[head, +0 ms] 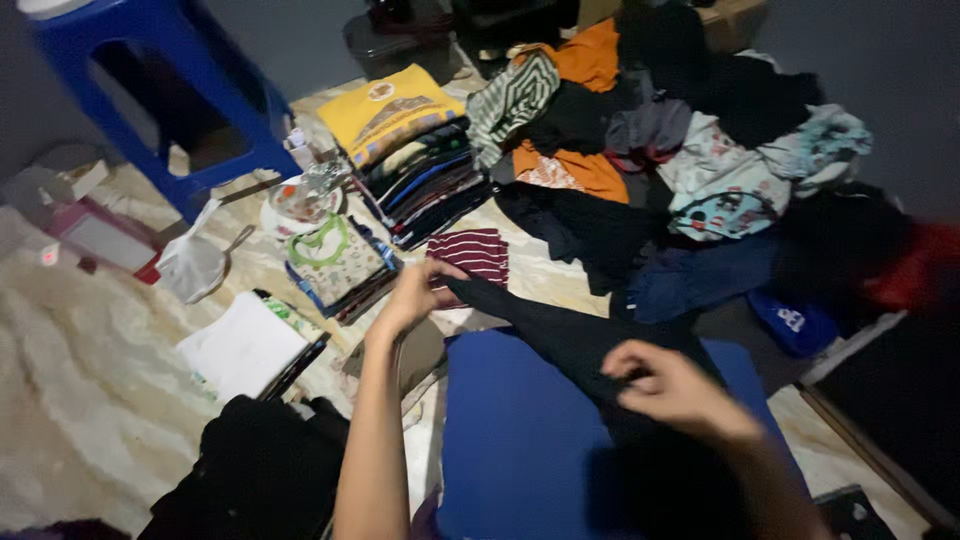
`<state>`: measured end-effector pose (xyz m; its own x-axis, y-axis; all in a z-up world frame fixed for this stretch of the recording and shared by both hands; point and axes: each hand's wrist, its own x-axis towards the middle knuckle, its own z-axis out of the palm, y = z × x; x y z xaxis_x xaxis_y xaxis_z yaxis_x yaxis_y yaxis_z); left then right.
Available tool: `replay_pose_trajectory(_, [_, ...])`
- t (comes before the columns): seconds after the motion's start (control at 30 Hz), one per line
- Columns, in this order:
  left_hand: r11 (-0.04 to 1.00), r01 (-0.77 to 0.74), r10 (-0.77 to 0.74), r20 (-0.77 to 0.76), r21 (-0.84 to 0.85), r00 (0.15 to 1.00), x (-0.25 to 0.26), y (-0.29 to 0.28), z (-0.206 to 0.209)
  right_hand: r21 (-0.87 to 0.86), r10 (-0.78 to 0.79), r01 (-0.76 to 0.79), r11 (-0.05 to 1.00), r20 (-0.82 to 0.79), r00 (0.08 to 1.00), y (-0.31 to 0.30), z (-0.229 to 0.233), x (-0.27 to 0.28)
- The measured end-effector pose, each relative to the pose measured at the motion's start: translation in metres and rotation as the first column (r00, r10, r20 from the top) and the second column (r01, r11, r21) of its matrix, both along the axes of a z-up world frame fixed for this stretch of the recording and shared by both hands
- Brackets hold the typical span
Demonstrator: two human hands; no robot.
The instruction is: The person folds a white shirt, a child's patterned garment, and a piece of black fabric by hand on a blue surface on the floor.
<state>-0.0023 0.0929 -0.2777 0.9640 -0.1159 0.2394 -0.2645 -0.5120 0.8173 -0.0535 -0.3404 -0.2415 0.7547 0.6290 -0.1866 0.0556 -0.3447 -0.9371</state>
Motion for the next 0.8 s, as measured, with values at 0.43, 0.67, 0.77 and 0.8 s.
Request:
replay_pose_trajectory(0.43, [0.947, -0.136, 0.277, 0.524, -0.291, 0.805, 0.005, -0.055, 0.205, -0.185, -0.606, 0.890, 0.417, 0.673, 0.424, -0.163, 0.111, 0.010])
replay_pose_trajectory(0.67, [0.875, -0.121, 0.271, 0.268, -0.468, 0.924, -0.018, -0.025, 0.201, -0.084, -0.632, 0.867, 0.491, 0.650, 0.421, -0.207, 0.103, 0.027])
replay_pose_trajectory(0.77, [0.958, -0.028, 0.130, 0.346, -0.285, 0.929, -0.015, -0.043, 0.203, -0.205, -0.679, 0.863, 0.461, 0.545, 0.492, -0.167, 0.115, 0.029])
replay_pose_trajectory(0.8, [0.955, 0.019, 0.095, 0.366, -0.295, 0.926, -0.014, -0.052, 0.204, -0.208, -0.708, 0.844, 0.494, 0.467, 0.529, -0.144, 0.114, 0.030])
